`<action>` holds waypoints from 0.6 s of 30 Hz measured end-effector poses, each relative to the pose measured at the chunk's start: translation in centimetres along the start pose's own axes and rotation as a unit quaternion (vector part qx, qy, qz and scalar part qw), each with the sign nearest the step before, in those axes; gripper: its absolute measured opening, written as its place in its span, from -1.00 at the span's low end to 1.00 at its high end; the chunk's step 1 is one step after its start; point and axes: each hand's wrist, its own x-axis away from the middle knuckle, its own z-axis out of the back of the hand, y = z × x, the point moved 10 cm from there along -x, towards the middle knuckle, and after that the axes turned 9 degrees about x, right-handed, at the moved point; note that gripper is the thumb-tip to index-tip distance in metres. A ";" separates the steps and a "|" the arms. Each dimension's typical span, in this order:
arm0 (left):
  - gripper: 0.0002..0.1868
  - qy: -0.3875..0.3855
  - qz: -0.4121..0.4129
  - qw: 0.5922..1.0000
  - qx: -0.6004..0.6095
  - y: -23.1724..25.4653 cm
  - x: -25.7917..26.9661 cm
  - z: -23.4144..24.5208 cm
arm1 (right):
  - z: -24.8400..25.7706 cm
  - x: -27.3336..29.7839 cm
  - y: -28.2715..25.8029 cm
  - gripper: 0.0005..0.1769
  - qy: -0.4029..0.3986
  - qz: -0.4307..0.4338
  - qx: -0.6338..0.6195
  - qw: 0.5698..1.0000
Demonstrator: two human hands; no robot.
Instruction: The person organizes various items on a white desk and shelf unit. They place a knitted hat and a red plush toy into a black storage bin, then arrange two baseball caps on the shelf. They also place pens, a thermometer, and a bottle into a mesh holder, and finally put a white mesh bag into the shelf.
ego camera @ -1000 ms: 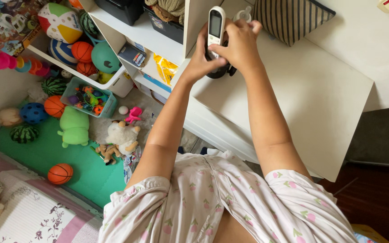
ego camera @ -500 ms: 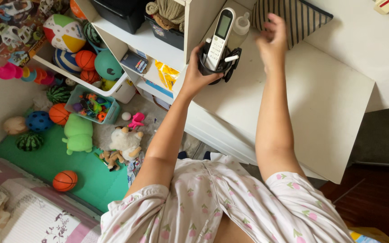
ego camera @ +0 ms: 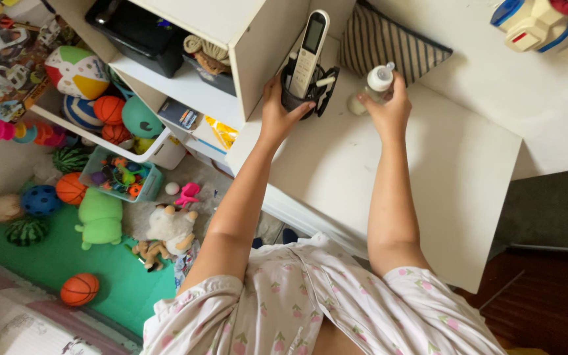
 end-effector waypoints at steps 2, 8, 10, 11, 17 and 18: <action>0.02 0.004 0.034 0.999 -0.023 -1.1 -2.0 -2.0 | 1.5 0.3 0.8 -0.14 0.011 -0.006 0.009 1.000; 0.02 0.039 0.065 0.997 -0.018 -4.2 -7.0 -6.1 | 3.7 0.1 3.3 -0.04 -0.039 -0.017 -0.007 0.999; -0.03 0.061 0.067 0.996 -0.025 -5.4 -8.0 -6.9 | 3.6 -0.2 4.0 0.07 -0.102 0.004 -0.037 0.994; -0.05 0.071 0.055 0.996 -0.028 -5.8 -8.5 -7.2 | 3.4 -0.3 4.5 0.06 -0.126 0.005 -0.070 0.990; -0.16 0.107 -0.001 0.994 -0.033 -7.7 -10.2 -8.9 | 3.9 -1.6 11.6 -0.25 -0.076 -0.144 -0.199 0.966; -0.18 0.113 0.000 0.993 -0.031 -8.0 -10.7 -9.0 | 3.5 -2.4 12.8 -0.26 -0.063 -0.177 -0.214 0.959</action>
